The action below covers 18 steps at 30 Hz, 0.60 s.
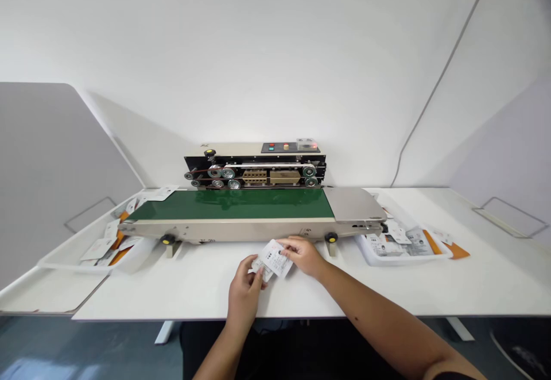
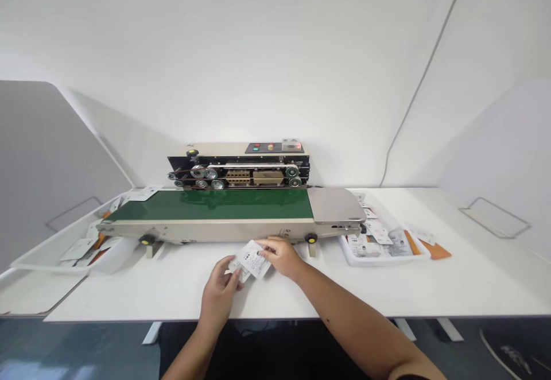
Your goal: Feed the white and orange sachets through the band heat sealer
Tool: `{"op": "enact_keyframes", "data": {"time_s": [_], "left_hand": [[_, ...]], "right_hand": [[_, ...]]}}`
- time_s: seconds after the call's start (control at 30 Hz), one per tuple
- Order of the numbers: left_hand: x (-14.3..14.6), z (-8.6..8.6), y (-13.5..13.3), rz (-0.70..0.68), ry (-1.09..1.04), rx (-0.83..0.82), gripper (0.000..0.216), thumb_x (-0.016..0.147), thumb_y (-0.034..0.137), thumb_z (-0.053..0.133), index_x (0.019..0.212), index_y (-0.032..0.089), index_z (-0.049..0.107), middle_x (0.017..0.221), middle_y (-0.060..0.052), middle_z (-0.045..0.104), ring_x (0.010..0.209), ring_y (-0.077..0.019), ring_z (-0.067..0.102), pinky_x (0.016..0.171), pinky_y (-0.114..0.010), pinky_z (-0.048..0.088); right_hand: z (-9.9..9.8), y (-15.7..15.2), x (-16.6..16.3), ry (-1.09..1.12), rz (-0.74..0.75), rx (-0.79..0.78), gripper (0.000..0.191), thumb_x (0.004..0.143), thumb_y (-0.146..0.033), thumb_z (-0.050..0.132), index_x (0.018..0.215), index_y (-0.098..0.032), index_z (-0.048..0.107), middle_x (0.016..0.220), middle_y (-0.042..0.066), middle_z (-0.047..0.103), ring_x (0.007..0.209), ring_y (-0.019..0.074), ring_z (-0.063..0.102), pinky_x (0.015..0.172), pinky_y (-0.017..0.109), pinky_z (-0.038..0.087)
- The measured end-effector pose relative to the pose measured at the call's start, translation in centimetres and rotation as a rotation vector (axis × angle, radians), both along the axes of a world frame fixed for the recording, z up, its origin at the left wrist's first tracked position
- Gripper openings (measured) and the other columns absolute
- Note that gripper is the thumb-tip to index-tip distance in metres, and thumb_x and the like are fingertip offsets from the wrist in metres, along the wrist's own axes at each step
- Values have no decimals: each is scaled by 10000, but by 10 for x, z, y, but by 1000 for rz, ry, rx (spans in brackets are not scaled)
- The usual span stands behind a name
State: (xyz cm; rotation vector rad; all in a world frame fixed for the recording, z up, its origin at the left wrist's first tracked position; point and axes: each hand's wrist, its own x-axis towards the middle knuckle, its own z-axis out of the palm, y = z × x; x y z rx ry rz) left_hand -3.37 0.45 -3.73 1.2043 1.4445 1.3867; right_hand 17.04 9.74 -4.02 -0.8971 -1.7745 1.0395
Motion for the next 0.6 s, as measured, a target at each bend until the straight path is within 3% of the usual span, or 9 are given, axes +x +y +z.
{"op": "enact_keyframes", "data": {"time_s": [0.2,0.47,0.6], "left_hand": [[-1,-4,3,14,-39,27,453,870,498,699,1210,217,596,922,0,619,581,-151,667,602,-310,575],[-2,0,1,93,-131,99,415,885,494,703,1166,210,590,939,10,563,587,-128,642,590,-293,563],[-2,-1,0,100,-137,108,412,895,490,692,1172,205,582,907,21,555,586,-124,631,587,-284,553]], "right_hand": [[1,1,0,41,13,-17,351,906,-327,674,1233,-237,767,926,35,630,806,175,626,732,313,538],[11,-4,5,-54,-67,198,369,1011,-393,550,1268,-229,758,845,44,609,758,181,586,684,312,507],[29,-7,12,-40,-128,265,387,1031,-411,508,1271,-239,760,843,53,603,762,191,586,690,321,514]]}}
